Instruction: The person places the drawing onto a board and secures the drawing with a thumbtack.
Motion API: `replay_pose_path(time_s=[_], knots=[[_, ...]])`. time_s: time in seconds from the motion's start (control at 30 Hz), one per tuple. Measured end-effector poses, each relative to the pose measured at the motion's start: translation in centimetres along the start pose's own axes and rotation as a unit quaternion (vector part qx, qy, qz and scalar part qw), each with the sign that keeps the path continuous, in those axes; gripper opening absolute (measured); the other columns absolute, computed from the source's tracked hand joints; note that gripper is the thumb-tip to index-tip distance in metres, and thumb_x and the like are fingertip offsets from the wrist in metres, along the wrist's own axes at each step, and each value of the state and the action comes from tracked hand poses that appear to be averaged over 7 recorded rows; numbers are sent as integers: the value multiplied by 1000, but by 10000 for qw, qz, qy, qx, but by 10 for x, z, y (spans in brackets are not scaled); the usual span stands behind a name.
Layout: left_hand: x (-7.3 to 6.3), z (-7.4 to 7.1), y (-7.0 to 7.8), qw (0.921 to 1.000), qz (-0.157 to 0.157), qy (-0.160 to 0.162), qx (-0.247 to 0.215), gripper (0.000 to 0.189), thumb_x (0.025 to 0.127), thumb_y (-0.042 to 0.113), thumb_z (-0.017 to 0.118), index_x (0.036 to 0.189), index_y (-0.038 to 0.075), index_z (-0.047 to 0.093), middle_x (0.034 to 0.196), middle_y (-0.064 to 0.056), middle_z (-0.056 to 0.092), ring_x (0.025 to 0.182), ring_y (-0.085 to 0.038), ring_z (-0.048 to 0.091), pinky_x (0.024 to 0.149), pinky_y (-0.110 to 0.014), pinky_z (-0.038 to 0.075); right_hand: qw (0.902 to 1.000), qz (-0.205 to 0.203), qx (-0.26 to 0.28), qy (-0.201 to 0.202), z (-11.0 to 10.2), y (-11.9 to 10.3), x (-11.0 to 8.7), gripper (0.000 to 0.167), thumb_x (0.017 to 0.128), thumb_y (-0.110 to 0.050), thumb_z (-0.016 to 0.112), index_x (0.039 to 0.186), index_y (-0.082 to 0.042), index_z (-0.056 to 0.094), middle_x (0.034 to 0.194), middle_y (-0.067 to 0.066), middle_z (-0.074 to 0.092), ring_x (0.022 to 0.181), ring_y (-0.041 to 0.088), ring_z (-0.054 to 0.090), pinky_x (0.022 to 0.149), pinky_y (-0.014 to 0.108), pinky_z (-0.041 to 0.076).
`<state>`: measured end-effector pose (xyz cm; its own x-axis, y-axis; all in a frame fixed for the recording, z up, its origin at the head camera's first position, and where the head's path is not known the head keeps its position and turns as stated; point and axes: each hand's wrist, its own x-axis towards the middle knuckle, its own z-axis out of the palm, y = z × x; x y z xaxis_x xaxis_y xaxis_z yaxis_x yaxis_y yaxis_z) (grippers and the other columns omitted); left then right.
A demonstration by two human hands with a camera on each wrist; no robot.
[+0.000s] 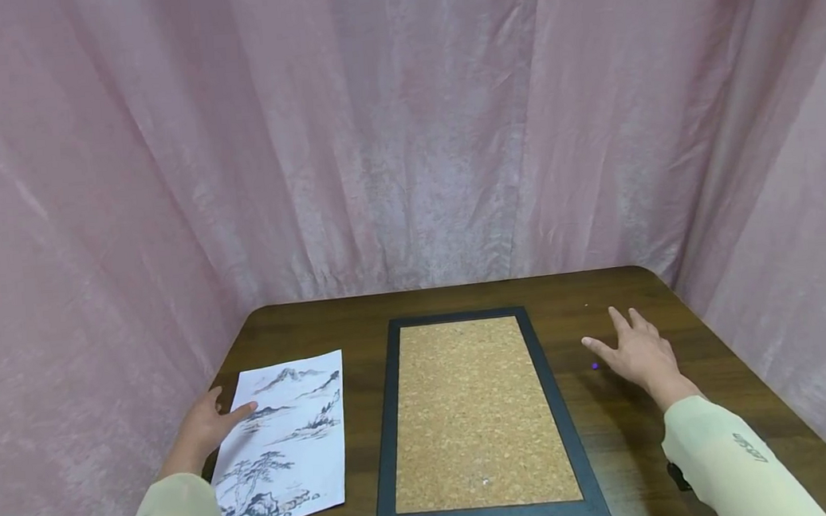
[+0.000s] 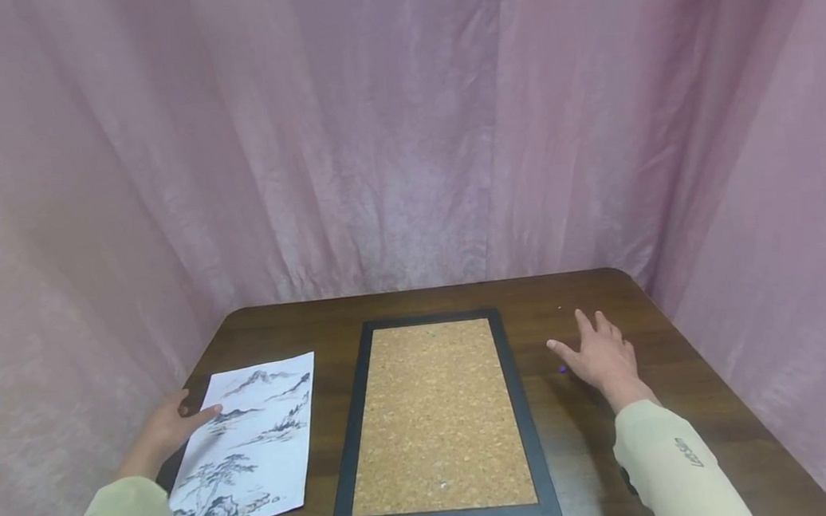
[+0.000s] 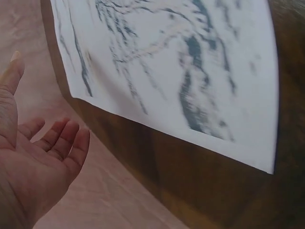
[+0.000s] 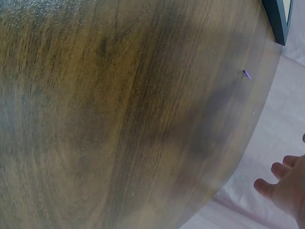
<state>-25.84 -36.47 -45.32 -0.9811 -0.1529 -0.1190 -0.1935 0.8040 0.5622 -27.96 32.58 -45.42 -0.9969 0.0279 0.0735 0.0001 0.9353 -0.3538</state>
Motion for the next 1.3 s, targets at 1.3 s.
replay_pose_path(time_s=[1.3], knots=[[-16,16,-54,9929,-652,-180,-983,108,82,49,79,145,-19,23,125,-35,44,112,-46,45,99,-61,37,9788,656,1897,-397,8,3,-9,101,97,-69,36,154,9,8,151,44,13,135,62,16,105,72,20]])
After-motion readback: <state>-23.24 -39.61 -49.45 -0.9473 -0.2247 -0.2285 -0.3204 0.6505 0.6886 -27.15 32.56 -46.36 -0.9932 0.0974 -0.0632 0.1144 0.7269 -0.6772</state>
